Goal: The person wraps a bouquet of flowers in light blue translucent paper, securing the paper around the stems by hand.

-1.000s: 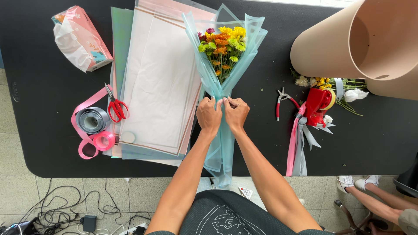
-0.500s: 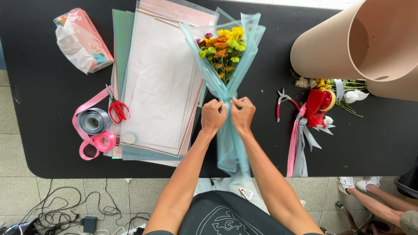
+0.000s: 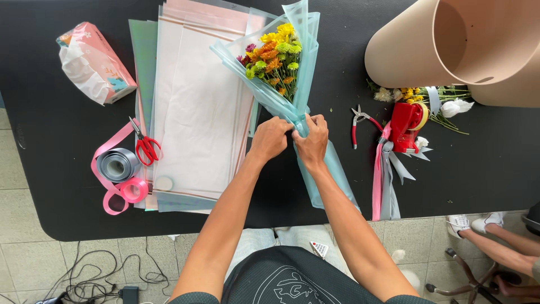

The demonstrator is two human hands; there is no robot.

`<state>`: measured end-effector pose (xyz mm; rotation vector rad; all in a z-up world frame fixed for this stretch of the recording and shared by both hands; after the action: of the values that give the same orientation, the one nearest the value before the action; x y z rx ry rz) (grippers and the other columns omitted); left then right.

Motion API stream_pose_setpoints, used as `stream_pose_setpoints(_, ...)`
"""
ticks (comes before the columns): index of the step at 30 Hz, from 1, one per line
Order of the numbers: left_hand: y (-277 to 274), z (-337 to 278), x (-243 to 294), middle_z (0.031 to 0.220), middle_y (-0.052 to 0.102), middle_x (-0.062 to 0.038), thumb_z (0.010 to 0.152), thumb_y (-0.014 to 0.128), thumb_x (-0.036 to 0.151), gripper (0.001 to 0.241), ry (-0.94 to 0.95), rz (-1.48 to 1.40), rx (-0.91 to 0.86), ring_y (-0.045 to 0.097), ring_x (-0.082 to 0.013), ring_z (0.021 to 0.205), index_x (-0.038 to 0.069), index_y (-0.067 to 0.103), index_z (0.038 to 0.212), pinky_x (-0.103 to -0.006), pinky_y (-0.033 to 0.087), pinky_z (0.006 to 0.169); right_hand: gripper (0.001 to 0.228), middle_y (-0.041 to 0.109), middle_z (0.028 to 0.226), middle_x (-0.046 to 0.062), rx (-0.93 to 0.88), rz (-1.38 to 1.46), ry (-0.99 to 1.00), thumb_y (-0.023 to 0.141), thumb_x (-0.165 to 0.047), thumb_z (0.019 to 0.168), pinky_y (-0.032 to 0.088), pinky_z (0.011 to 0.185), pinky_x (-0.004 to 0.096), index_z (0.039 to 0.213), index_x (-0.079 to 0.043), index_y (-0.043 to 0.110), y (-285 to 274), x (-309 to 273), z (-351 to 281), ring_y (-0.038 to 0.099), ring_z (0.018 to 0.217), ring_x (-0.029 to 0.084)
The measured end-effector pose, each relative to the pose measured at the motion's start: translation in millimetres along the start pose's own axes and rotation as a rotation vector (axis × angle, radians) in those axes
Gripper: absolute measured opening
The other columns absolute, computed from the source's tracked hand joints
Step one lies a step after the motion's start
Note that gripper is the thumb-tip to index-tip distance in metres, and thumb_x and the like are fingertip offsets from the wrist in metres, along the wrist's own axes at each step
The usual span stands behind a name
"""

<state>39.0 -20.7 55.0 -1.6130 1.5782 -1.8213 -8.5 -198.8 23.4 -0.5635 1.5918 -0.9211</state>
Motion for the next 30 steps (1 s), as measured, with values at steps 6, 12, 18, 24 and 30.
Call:
stream_pose_setpoints(6,-7.6,33.5,14.4,0.125,0.06,-0.002,0.071,0.109,0.006,0.061,0.362,0.509,0.259,0.059,-0.0253,0.128,0.017,0.069,0.117,-0.0383,0.052,0.105,0.051,0.07,0.114,0.007,0.001,0.002,-0.092,0.095,-0.007,0.084,0.063,0.093,0.048,0.134,-0.002,0.09,-6.6,21.4,-1.5,0.074,0.107,0.032)
stream_pose_setpoints(12,26.2,73.5,27.5,0.157,0.078,0.008,0.064,0.115,0.042,0.091,0.517,0.631,-0.057,0.043,-0.0231,0.175,0.029,0.08,0.147,-0.0501,0.028,0.149,0.045,0.073,0.111,0.006,-0.098,0.038,-0.093,0.096,-0.007,0.083,0.063,0.095,0.045,0.128,-0.006,0.092,-23.9,66.4,-8.4,0.076,0.107,0.031)
stream_pose_setpoints(18,85.5,89.3,36.6,0.139,0.079,0.008,0.099,0.095,0.05,0.041,0.601,0.553,-0.184,0.065,-0.0139,0.15,0.025,0.082,0.129,-0.0469,0.033,0.144,0.038,0.078,0.109,0.002,-0.15,0.032,0.004,0.099,-0.009,0.086,0.058,0.103,0.041,0.123,-0.013,0.093,-59.7,92.5,-22.9,0.076,0.112,0.026)
stream_pose_setpoints(24,94.9,78.5,82.0,0.13,0.076,0.006,0.105,0.092,0.046,0.034,0.624,0.452,-0.196,0.07,-0.0146,0.136,0.023,0.083,0.128,-0.0422,0.041,0.136,0.033,0.084,0.104,-0.006,-0.115,0.044,0.147,0.101,-0.015,0.085,0.055,0.108,0.035,0.115,-0.025,0.094,-79.3,133.0,-43.8,0.077,0.11,0.017)
stream_pose_setpoints(30,113.4,73.2,111.9,0.128,0.075,0.004,0.104,0.094,0.043,0.032,0.666,0.432,-0.194,0.068,-0.0147,0.137,0.021,0.084,0.126,-0.0423,0.041,0.138,0.033,0.089,0.104,0.0,-0.053,0.018,0.205,0.102,-0.022,0.079,0.063,0.104,0.038,0.112,-0.021,0.094,-94.1,160.5,-66.5,0.082,0.109,0.024)
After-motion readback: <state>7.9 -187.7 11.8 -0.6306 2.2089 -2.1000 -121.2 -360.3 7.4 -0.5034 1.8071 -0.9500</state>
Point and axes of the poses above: each hand's wrist, its own z-axis towards the middle knuckle, its own y-axis out of the palm, x = y × z, the point moved 1 cm from there along z, towards the middle knuckle
